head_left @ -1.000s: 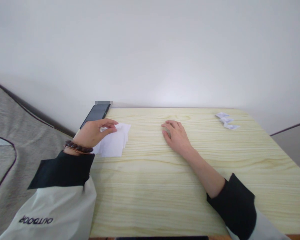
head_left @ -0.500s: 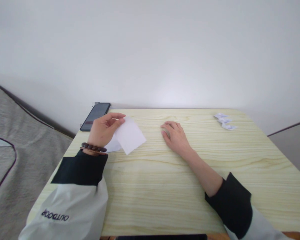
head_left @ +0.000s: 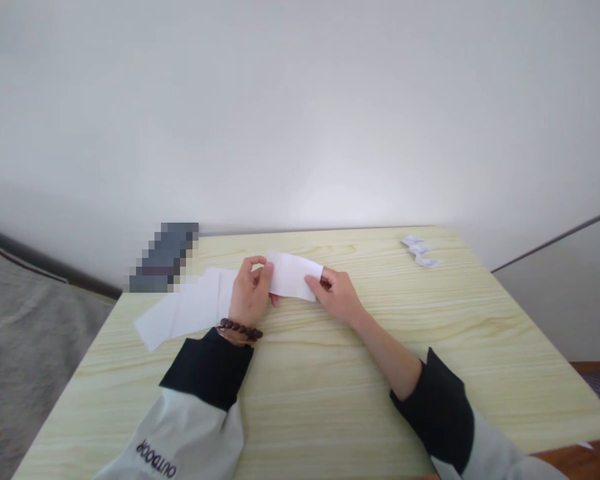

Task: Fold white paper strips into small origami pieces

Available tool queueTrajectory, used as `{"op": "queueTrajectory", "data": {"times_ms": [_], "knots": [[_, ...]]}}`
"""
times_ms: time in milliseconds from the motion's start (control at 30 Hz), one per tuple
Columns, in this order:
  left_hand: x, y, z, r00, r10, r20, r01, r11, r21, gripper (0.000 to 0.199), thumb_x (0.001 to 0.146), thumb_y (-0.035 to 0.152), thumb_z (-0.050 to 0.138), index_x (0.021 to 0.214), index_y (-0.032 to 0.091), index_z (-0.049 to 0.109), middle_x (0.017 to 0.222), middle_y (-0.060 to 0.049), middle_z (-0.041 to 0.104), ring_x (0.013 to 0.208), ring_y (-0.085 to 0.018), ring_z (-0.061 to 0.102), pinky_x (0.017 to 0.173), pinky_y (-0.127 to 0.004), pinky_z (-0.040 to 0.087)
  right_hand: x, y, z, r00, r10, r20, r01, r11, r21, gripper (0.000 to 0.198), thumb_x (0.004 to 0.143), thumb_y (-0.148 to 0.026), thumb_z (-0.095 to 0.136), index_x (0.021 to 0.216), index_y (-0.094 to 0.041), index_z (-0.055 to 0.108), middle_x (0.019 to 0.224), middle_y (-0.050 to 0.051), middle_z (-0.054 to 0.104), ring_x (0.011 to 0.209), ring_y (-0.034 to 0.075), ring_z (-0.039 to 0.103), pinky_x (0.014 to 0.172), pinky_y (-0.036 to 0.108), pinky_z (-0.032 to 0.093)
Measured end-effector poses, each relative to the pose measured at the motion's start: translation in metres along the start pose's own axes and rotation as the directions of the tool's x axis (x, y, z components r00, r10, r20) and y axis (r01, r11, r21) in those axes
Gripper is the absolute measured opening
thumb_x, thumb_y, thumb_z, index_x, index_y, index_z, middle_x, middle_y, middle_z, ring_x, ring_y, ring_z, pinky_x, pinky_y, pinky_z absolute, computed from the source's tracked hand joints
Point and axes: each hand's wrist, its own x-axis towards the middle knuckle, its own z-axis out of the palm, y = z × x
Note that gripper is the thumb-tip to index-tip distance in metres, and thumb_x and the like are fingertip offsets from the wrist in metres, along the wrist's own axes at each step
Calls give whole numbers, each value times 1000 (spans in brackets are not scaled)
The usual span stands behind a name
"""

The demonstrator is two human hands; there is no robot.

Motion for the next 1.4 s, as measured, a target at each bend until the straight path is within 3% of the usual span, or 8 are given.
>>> {"op": "queueTrajectory", "data": {"times_ms": [133, 233, 367, 567, 700, 967, 1167, 1400], "knots": [[-2, 7, 2, 988, -69, 141, 74, 997, -30, 40, 72, 44, 66, 95, 19, 45, 55, 4, 62, 39, -12, 55, 38, -22, 47, 3, 2, 1, 997, 49, -64, -44, 997, 65, 33, 88, -45, 46, 92, -16, 62, 65, 1, 60, 55, 13, 54, 50, 23, 41], [-3, 9, 3, 987, -65, 150, 57, 997, 57, 38, 68, 42, 71, 91, 17, 53, 62, 1, 65, 43, -11, 55, 42, -22, 48, 4, 0, 1, 997, 76, -29, -71, 987, 147, 29, 87, -45, 47, 94, -18, 56, 64, 0, 62, 49, 13, 56, 46, 23, 43], [-2, 7, 2, 984, 14, 178, -22, 999, 41, 49, 62, 43, 75, 100, 17, 58, 94, -7, 69, 76, -20, 66, 57, -27, 54, 3, -4, 1, 991, 127, -32, -115, 961, 253, 29, 86, -44, 50, 103, -22, 44, 63, -2, 64, 46, 14, 60, 42, 22, 43], [1, 7, 0, 997, -42, 64, 27, 976, 218, 32, 76, 47, 59, 64, 17, 60, 54, -1, 60, 52, -16, 56, 48, -25, 44, -1, -8, -3, 996, 22, 82, -24, 999, 34, 22, 84, -40, 53, 74, -20, 52, 58, -1, 60, 51, 13, 57, 47, 21, 39], [2, 10, 0, 987, -55, 152, 13, 965, 263, 38, 79, 48, 54, 57, 18, 55, 44, 2, 50, 43, -12, 44, 42, -23, 34, -1, -11, -7, 993, -38, 111, 37, 999, 12, 30, 86, -43, 48, 72, -18, 57, 58, -1, 55, 51, 11, 49, 48, 22, 35], [5, 0, 1, 960, -41, 276, -12, 982, 186, 27, 78, 43, 59, 83, 17, 59, 57, 3, 52, 50, -10, 45, 46, -21, 34, 3, -6, -5, 994, 80, 67, -83, 996, 41, 24, 82, -41, 55, 80, -18, 61, 59, -2, 54, 51, 11, 47, 44, 20, 35], [6, -3, 0, 948, -43, 316, 9, 994, 109, 40, 81, 38, 59, 114, 18, 49, 65, 4, 53, 53, -10, 48, 48, -20, 36, 4, -6, -7, 969, 222, 106, -245, 913, 326, 31, 85, -43, 52, 106, -20, 55, 76, 3, 65, 55, 15, 60, 42, 23, 47], [7, -7, -3, 937, -46, 345, -4, 990, 141, 36, 83, 37, 56, 114, 19, 52, 70, 2, 52, 58, -11, 50, 47, -19, 40, 4, -11, -6, 984, 156, 82, -164, 982, 91, 32, 89, -45, 46, 92, -17, 63, 65, 2, 63, 55, 14, 55, 47, 23, 39]]}}
